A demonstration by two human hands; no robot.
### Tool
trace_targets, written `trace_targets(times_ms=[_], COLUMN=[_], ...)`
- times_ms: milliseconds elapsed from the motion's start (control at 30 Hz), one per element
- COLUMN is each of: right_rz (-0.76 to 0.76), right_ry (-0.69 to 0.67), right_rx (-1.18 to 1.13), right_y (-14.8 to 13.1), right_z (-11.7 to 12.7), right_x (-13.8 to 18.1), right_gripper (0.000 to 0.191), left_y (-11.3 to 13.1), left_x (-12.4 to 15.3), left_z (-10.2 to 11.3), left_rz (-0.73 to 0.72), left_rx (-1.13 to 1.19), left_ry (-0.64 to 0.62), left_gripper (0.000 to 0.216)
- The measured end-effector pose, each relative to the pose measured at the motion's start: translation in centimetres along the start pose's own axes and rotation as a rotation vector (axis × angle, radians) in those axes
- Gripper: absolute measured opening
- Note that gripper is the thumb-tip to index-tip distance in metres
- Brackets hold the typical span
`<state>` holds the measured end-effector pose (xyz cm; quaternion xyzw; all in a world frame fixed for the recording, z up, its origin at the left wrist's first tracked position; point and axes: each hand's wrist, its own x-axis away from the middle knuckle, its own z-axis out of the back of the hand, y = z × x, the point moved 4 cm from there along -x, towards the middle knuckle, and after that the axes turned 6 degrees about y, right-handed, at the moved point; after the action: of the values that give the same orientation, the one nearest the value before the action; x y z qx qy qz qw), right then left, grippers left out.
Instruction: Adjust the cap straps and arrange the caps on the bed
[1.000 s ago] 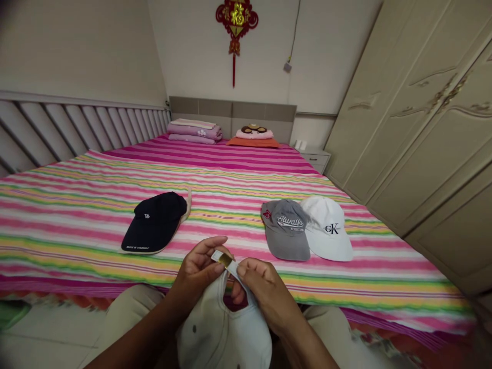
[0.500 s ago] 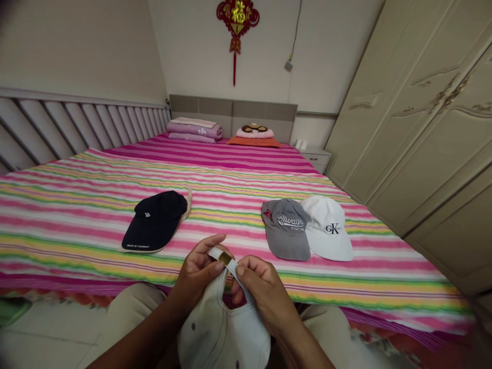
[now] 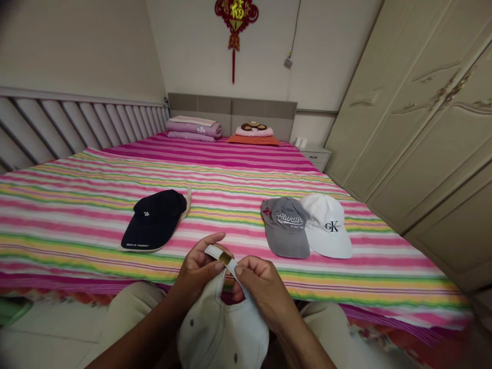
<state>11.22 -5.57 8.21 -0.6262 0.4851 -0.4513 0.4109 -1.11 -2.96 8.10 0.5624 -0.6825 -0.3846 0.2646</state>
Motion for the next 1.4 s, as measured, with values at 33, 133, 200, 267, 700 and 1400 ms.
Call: trace_targets(times_ms=[33, 133, 200, 267, 700, 1400], right_rz=[0.008, 0.036, 0.038, -0.001, -0.021, -0.033], right_ry=[0.013, 0.014, 0.01, 0.003, -0.032, -0.003], right_rx=[-0.005, -0.041, -0.061, -0.087, -0.123, -0.084], right_y=[0.0, 0.0, 0.1, 0.4, 0.4, 0.3], right_z=[0.0, 0.0, -0.1, 0.0, -0.3, 0.5], right_x=[0.0, 0.0, 0.0, -0.1, 0.1, -0.3], right_gripper=[0.032, 0.033, 0.033, 0.033, 0.031, 0.022], left_y=[-0.1, -0.4, -0.5, -0.5, -0.7, -0.7], left_x=[0.0, 0.1, 0.1, 0.1, 0.1, -2.3], left_z=[0.0, -0.2, -0.3, -0.3, -0.2, 1.2], left_rz=[0.004, 0.014, 0.012, 0.012, 0.012, 0.462], left_rx=[-0.004, -0.032, -0.048, -0.05, -0.055, -0.217], left_ry=[0.005, -0.003, -0.003, 0.014, 0.047, -0.179], left_gripper=[0.051, 0.055, 0.059, 0.063, 0.085, 0.021])
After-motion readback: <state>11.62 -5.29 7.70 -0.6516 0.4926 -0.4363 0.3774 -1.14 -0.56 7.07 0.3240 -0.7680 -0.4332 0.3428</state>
